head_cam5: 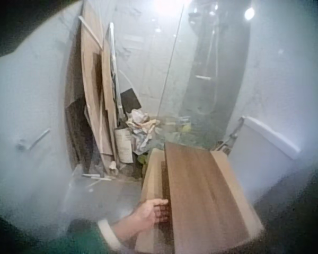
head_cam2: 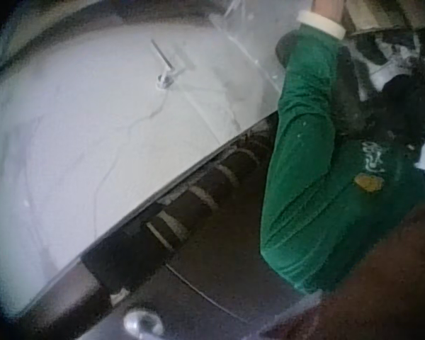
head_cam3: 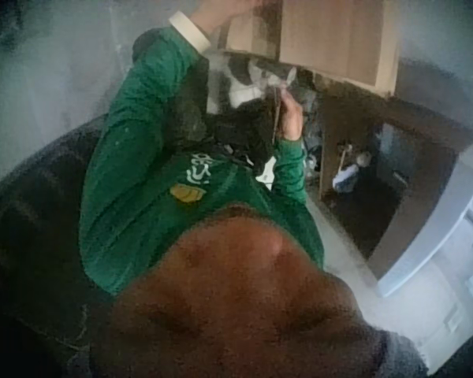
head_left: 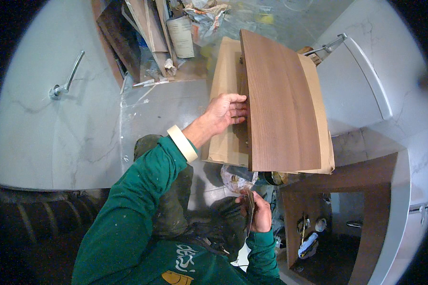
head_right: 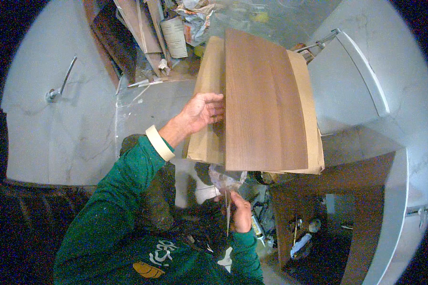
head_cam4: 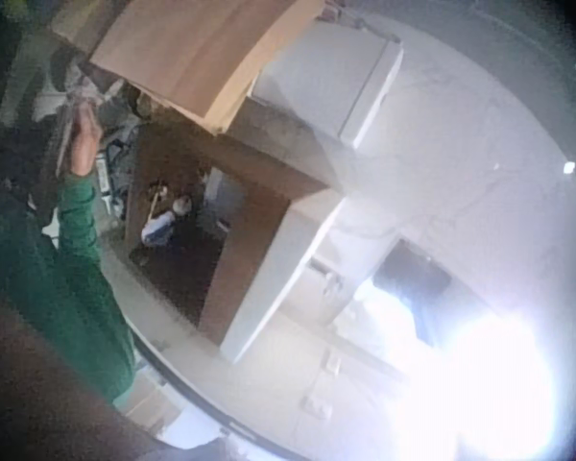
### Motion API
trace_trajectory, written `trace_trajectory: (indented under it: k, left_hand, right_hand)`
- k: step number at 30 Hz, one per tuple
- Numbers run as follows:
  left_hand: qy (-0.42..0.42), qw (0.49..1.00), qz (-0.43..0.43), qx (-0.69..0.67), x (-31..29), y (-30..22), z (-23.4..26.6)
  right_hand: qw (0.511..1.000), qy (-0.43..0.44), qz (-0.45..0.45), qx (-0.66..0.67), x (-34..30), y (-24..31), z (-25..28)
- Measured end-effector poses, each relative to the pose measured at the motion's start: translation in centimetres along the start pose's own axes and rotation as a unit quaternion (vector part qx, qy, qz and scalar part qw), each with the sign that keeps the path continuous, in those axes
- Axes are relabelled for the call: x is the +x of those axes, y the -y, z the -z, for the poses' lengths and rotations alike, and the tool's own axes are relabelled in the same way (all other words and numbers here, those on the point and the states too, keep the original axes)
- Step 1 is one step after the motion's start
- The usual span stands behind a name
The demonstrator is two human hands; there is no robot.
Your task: The person uses a utility knife to score and cut a brown floor tile placed on a cardboard box. They repeatedly score the tile edges and then snap the tile to separate a section.
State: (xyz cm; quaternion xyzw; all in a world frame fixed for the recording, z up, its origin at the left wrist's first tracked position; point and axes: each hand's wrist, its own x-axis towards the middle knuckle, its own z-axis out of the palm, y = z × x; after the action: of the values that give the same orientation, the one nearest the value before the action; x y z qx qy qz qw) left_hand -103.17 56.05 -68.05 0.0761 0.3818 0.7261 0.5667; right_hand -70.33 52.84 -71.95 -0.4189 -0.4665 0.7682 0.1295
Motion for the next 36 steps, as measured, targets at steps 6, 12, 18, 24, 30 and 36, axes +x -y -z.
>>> trace_trajectory:
  k: [6,12,18,24,30,36]
  left_hand:
    - [0.020,1.000,-0.017,-0.001,0.9,0.3,0.2]
    - [0.077,0.997,-0.003,-0.003,1.5,0.4,0.8]
    - [0.059,0.998,0.007,0.024,0.9,0.1,1.0]
    - [0.020,0.998,0.010,0.052,-0.2,-0.4,0.4]
    - [-0.027,0.999,0.005,0.016,-1.0,-2.1,0.3]
    - [-0.025,0.999,-0.014,0.017,-0.6,-2.5,0.4]
  right_hand:
    - [0.948,0.139,-0.093,0.270,-0.1,-1.2,0.6]
    - [0.936,0.157,0.003,0.316,-2.5,0.3,-1.3]
    - [0.986,0.083,0.091,0.111,-5.0,4.7,-1.1]
    - [0.911,-0.093,0.342,-0.211,-4.3,10.0,-1.3]
    - [0.769,-0.167,0.410,-0.461,1.0,14.5,-2.6]
    - [0.637,-0.150,0.444,-0.612,5.0,15.9,-3.8]
